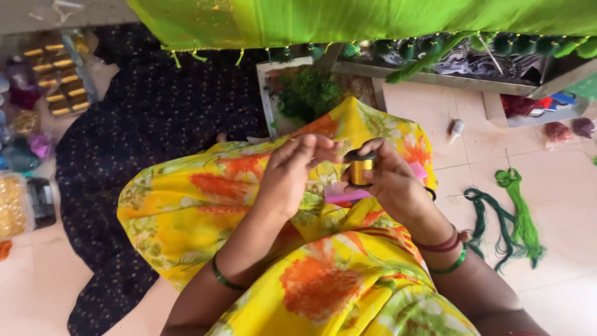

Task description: Attaching decorative tassels to the border of a sari using a needle, thread, scissors, and a comb.

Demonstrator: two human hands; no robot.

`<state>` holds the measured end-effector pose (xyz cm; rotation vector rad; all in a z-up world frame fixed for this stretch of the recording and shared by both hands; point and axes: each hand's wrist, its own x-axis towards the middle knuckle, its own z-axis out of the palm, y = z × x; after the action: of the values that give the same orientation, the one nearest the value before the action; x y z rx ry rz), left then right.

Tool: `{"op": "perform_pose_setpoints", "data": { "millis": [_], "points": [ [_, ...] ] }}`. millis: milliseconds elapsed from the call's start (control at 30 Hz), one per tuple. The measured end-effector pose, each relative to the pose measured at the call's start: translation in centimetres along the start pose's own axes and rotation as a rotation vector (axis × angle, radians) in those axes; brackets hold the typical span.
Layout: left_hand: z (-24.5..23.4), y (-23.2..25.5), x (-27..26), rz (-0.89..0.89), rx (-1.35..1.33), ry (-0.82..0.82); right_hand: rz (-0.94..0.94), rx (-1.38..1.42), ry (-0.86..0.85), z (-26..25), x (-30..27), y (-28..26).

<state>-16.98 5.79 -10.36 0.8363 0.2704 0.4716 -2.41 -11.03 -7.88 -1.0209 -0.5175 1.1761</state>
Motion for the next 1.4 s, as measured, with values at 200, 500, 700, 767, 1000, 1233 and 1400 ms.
{"op": "perform_pose_setpoints", "data": {
  "millis": [200, 500, 700, 767, 1000, 1233, 1400],
  "points": [
    [-4.8, -0.8, -0.9, -0.043, 0.074, 0.142, -0.042, 0.382, 0.038, -1.7, 1.7, 0.2],
    [-12.1, 1.8, -1.8, 0.198, 0.061, 0.41, -0.053, 0.38, 0.33, -11.3, 12.2, 2.3],
    [-15.3, 2.1, -2.2, 0.456, 1.446, 0.296, -0.04, 0.0, 0.409, -10.9, 16.3, 1.4],
    [-16.5, 0.9, -2.4, 0.365, 1.538, 0.269, -0.009, -0.103, 0.434, -11.7, 16.4, 2.1],
    [-16.8, 0.2, -2.4, 0.206, 1.083, 0.316, 0.039, -0.286, 0.682, -12.8, 12.7, 3.4],
    [-18.3, -1.4, -1.3, -0.007, 0.216, 0.244, -0.012, -0.362, 0.237, -0.3, 7.2, 4.9],
    [-13.3, -0.9, -2.0, -0.019, -0.098, 0.038, 0.272, -0.561, -0.167, 11.5, 4.9, 6.3]
  ]
}}
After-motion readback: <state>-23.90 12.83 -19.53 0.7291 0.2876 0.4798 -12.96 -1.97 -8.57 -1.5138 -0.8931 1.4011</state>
